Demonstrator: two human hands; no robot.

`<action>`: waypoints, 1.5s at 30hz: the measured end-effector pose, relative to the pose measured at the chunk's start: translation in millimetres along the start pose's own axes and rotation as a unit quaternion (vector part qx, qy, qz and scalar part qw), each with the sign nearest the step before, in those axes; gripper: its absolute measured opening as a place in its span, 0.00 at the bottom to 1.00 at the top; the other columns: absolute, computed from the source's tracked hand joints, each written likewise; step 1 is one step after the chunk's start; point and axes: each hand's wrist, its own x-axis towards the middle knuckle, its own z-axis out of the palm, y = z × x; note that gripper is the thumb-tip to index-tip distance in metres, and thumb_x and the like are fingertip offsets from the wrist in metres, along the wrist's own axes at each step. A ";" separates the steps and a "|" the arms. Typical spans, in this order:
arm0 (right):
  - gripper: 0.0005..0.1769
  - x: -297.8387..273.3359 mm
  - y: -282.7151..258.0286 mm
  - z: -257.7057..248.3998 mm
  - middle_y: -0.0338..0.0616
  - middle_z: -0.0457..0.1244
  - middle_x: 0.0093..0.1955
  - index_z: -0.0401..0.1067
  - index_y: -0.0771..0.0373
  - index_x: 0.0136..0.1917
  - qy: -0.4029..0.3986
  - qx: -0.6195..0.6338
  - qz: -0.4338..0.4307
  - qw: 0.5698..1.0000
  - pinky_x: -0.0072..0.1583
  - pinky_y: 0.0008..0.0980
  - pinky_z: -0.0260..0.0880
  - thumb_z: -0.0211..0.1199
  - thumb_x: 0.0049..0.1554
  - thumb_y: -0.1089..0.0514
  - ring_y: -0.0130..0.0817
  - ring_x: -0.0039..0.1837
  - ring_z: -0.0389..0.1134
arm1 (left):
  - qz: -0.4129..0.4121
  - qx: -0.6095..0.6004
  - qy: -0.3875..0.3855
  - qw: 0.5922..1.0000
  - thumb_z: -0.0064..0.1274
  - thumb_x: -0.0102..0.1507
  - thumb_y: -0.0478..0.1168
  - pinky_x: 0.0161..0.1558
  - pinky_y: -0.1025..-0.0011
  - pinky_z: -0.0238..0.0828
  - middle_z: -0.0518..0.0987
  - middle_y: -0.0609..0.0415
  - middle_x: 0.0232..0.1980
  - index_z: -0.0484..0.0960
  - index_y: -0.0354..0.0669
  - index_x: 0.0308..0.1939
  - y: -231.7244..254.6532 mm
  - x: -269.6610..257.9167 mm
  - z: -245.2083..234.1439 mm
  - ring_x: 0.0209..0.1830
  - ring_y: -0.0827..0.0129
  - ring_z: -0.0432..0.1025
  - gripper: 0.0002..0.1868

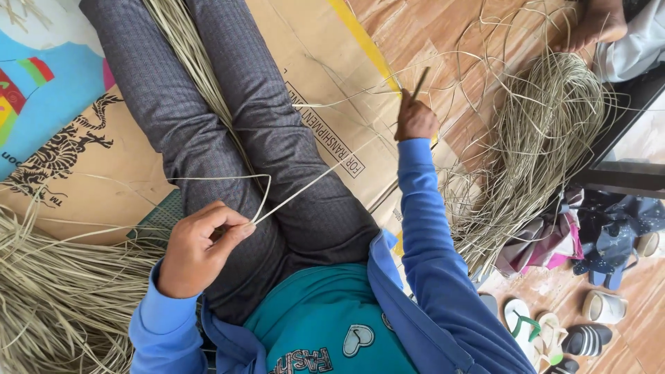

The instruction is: Weaving long strips of dried grass or straw into a mat or similar object using a small wooden tool for tension.

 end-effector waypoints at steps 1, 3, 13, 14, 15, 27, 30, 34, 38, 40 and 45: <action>0.40 2.8 6.9 -1.1 0.51 0.68 0.26 0.77 0.53 0.30 -0.001 0.001 -0.003 1.000 0.44 0.53 0.76 0.48 0.63 0.23 0.53 0.39 0.76 | -0.002 0.000 0.003 1.000 0.61 0.61 0.36 0.22 0.76 0.64 0.71 0.57 0.19 0.87 0.47 0.29 -1.0 1.3 2.3 0.17 0.76 0.65 0.06; 0.42 9.0 16.7 -2.2 0.51 0.69 0.28 0.80 0.54 0.33 -0.049 0.007 0.041 0.998 0.46 0.51 0.76 0.45 0.64 0.22 0.53 0.42 0.76 | 0.011 -0.028 -0.018 0.999 0.61 0.61 0.34 0.22 0.74 0.64 0.71 0.54 0.19 0.87 0.44 0.30 -3.1 2.4 5.6 0.18 0.74 0.66 0.05; 0.06 -14.6 -12.2 -66.6 0.25 0.71 0.35 0.79 0.46 0.49 0.025 0.310 -0.087 0.947 0.40 0.27 0.74 0.63 0.64 0.49 0.24 0.35 0.73 | 0.009 -0.018 0.035 0.999 0.62 0.62 0.33 0.22 0.70 0.65 0.74 0.49 0.21 0.87 0.41 0.33 -12.7 6.7 11.3 0.19 0.65 0.70 0.03; 0.09 -43.9 -45.6 -106.6 0.40 0.70 0.39 0.73 0.54 0.39 -0.108 0.507 -0.139 0.844 0.43 0.29 0.72 0.60 0.63 0.58 0.37 0.44 0.73 | 0.015 -0.021 0.026 0.999 0.62 0.62 0.34 0.23 0.70 0.65 0.75 0.50 0.22 0.87 0.41 0.33 -15.3 10.9 16.6 0.20 0.67 0.70 0.02; 0.19 -77.1 -73.3 -153.3 0.55 0.69 0.43 0.67 0.63 0.29 -0.232 0.669 -0.182 0.682 0.47 0.32 0.71 0.59 0.62 0.68 0.51 0.54 0.74 | 0.021 -0.023 0.016 0.999 0.62 0.62 0.34 0.23 0.70 0.65 0.75 0.51 0.23 0.87 0.41 0.34 -17.6 15.3 22.0 0.21 0.68 0.70 0.02; 0.02 -124.3 -119.1 -205.8 0.51 0.66 0.32 0.80 0.70 0.45 -0.469 0.560 -0.290 0.619 0.38 0.34 0.61 0.69 0.58 0.67 0.35 0.32 0.62 | -0.036 -0.006 0.014 0.999 0.61 0.64 0.38 0.23 0.69 0.69 0.81 0.49 0.29 0.88 0.42 0.40 -38.6 13.2 19.7 0.23 0.64 0.74 0.05; 0.04 -115.7 -106.5 -185.9 0.49 0.66 0.30 0.80 0.71 0.46 -0.466 0.542 -0.260 0.649 0.30 0.26 0.58 0.70 0.56 0.67 0.26 0.24 0.58 | -0.049 -0.003 0.010 0.999 0.61 0.63 0.38 0.24 0.69 0.72 0.82 0.48 0.29 0.89 0.41 0.40 -43.1 9.3 14.5 0.24 0.63 0.76 0.05; 0.15 -118.3 -121.2 -207.4 0.57 0.70 0.43 0.78 0.71 0.54 -0.442 0.552 -0.261 0.657 0.31 0.23 0.60 0.74 0.53 0.65 0.25 0.24 0.61 | -0.068 0.013 0.023 0.997 0.62 0.63 0.41 0.25 0.72 0.75 0.82 0.52 0.30 0.89 0.45 0.40 -45.9 13.0 28.5 0.27 0.64 0.78 0.05; 0.07 -131.0 -133.0 -220.4 0.58 0.69 0.44 0.80 0.71 0.50 -0.415 0.555 -0.314 0.649 0.34 0.28 0.65 0.70 0.56 0.69 0.33 0.29 0.66 | -0.053 0.049 0.027 0.997 0.62 0.62 0.41 0.27 0.71 0.77 0.83 0.50 0.31 0.88 0.44 0.40 -46.0 16.9 40.7 0.29 0.58 0.80 0.06; 0.05 -134.3 -136.4 -225.1 0.58 0.69 0.43 0.80 0.71 0.48 -0.400 0.546 -0.340 0.652 0.37 0.32 0.66 0.69 0.56 0.70 0.40 0.33 0.70 | -0.045 0.062 0.028 0.997 0.63 0.62 0.41 0.27 0.71 0.78 0.83 0.51 0.31 0.88 0.44 0.39 -46.7 16.9 44.6 0.30 0.60 0.81 0.06; 0.05 -138.7 -135.6 -223.1 0.47 0.69 0.42 0.81 0.62 0.44 -0.321 0.438 -0.425 0.724 0.35 0.34 0.69 0.71 0.52 0.65 0.42 0.32 0.70 | -0.038 0.146 0.020 0.988 0.61 0.62 0.42 0.25 0.70 0.78 0.80 0.59 0.28 0.86 0.50 0.37 -53.3 15.8 50.0 0.28 0.67 0.80 0.03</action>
